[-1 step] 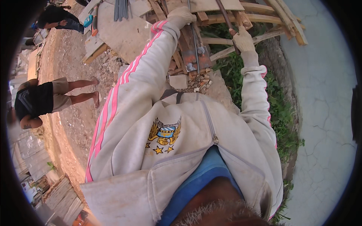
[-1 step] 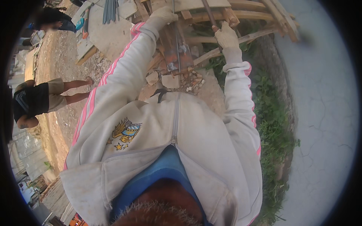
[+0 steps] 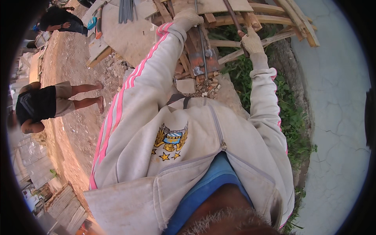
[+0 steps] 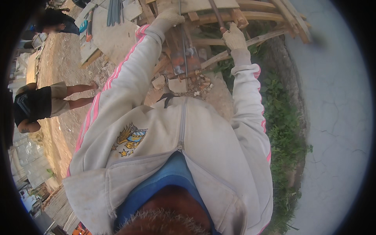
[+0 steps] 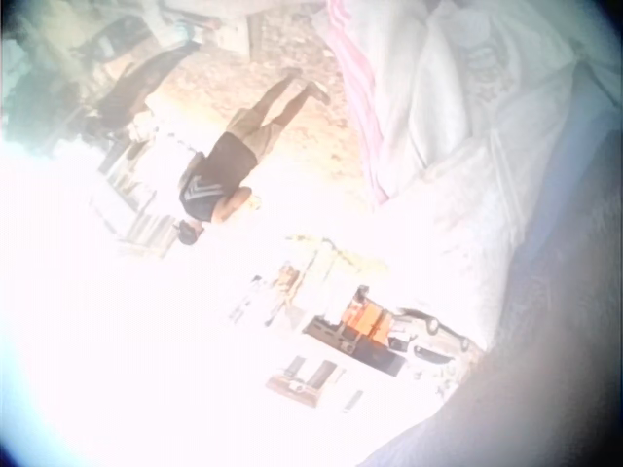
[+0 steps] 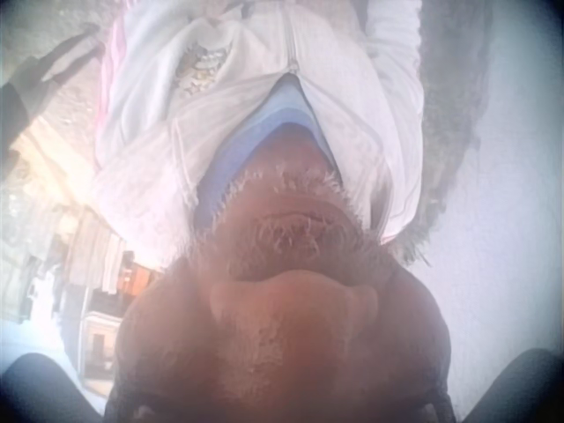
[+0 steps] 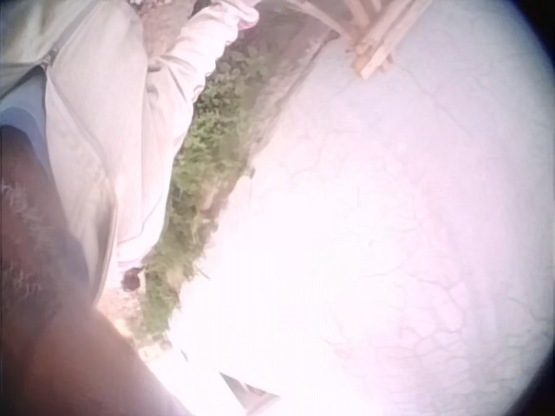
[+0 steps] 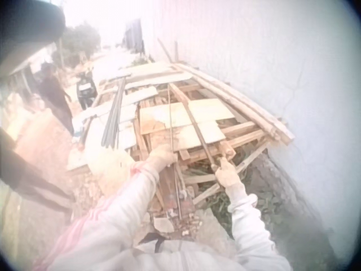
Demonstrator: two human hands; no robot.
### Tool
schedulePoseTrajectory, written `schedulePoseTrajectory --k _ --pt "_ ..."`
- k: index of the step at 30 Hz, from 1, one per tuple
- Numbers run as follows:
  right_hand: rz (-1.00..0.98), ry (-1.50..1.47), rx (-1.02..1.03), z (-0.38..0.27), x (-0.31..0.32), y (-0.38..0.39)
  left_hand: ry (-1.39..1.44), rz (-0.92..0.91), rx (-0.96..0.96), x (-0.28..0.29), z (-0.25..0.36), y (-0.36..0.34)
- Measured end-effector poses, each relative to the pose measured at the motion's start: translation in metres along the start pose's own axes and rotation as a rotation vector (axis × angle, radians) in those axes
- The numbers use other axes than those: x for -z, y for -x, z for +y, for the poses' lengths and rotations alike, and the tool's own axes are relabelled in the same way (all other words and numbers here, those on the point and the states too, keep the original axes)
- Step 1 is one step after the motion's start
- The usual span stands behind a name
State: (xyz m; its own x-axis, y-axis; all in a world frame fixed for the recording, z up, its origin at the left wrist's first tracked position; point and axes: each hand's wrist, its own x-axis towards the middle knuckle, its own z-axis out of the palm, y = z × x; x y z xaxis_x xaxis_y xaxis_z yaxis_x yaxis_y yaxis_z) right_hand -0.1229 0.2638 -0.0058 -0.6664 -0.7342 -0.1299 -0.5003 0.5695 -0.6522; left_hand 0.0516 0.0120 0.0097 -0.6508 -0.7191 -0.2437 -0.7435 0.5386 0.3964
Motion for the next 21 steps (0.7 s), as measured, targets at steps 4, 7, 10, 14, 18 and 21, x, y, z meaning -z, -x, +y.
schedulePoseTrajectory --k 4,7,10,14,18,21 --pt "-0.033 -0.588 -0.14 -0.01 -0.011 -0.015 -0.027 -0.064 -0.021 0.002 -0.001 -0.001" --pt "-0.027 -0.546 -0.125 -0.021 -0.008 -0.014 -0.001 0.009 -0.066 -0.003 -0.006 0.0" --pt "-0.024 -0.645 -0.114 -0.017 0.0 0.02 -0.019 -0.04 -0.122 -0.013 -0.025 -0.018" --pt "0.028 -0.757 0.078 -0.002 0.017 0.09 -0.479 -0.038 -0.794 -0.031 -0.053 -0.067" --pt "0.175 -0.759 0.069 0.021 0.011 0.182 -0.286 0.045 -0.53 -0.049 -0.043 -0.082" --pt "0.218 -0.64 -0.036 0.036 0.001 0.231 0.128 0.034 -0.297 -0.045 -0.037 -0.054"
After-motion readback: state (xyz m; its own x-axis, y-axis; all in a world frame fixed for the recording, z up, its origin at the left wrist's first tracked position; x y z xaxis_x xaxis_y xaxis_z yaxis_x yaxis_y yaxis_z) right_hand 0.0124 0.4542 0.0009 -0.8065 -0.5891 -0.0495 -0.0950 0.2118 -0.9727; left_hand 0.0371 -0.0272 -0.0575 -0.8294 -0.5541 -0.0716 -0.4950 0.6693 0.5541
